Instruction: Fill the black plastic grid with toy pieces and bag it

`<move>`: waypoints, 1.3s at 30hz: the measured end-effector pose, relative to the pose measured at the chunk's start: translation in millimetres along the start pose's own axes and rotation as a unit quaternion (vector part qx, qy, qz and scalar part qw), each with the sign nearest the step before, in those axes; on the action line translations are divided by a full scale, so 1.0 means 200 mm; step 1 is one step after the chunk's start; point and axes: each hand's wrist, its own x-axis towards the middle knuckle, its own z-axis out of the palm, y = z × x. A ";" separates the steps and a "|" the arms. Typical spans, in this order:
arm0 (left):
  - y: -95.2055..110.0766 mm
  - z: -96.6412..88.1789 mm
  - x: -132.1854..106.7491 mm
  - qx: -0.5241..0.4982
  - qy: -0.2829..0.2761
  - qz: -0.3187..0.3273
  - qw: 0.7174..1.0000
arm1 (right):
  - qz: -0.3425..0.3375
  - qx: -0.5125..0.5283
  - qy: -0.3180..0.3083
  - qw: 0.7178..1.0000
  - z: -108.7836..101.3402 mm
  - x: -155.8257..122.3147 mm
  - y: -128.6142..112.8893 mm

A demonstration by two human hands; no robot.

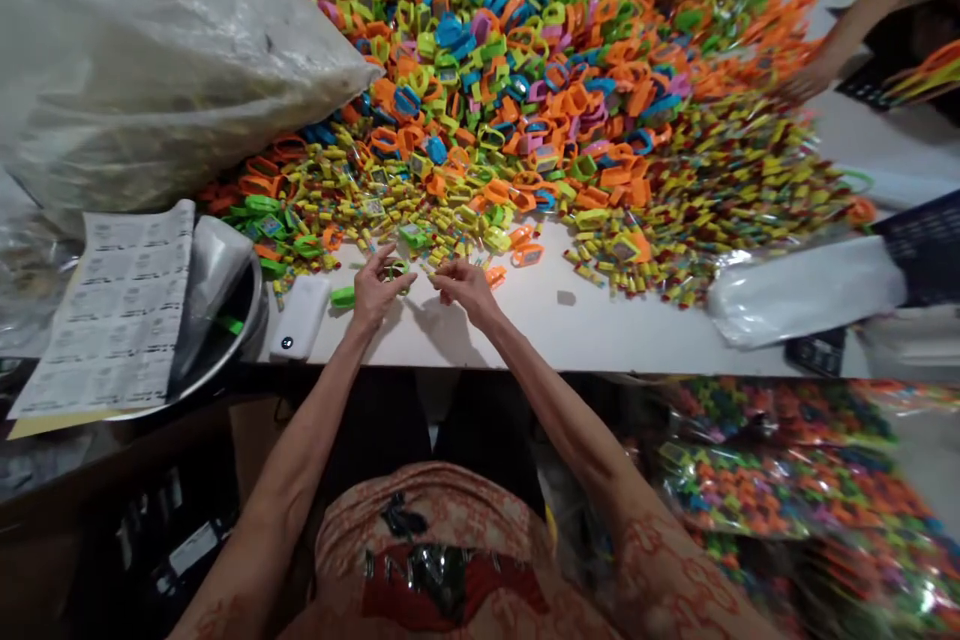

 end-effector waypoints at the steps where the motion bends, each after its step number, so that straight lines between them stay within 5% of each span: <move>1: 0.00 0.01 -0.05 -0.004 -0.011 -0.010 1.000 | 0.010 0.020 -0.015 1.000 0.02 -0.03 0.00; 6: 0.00 0.05 -0.22 -0.042 -0.054 -0.068 0.995 | 0.046 0.031 -0.090 0.994 0.06 -0.15 0.00; 13: -0.08 0.07 -0.32 -0.029 -0.009 -0.061 0.998 | 0.045 0.112 -0.022 0.992 0.01 -0.18 0.02; 21: -0.04 0.04 -0.37 -0.044 -0.104 -0.062 0.992 | 0.034 0.109 -0.059 0.992 -0.01 -0.21 0.01; 39: 0.09 0.06 -0.38 -0.030 -0.104 -0.132 0.985 | 0.056 0.149 -0.103 0.982 -0.04 -0.22 0.01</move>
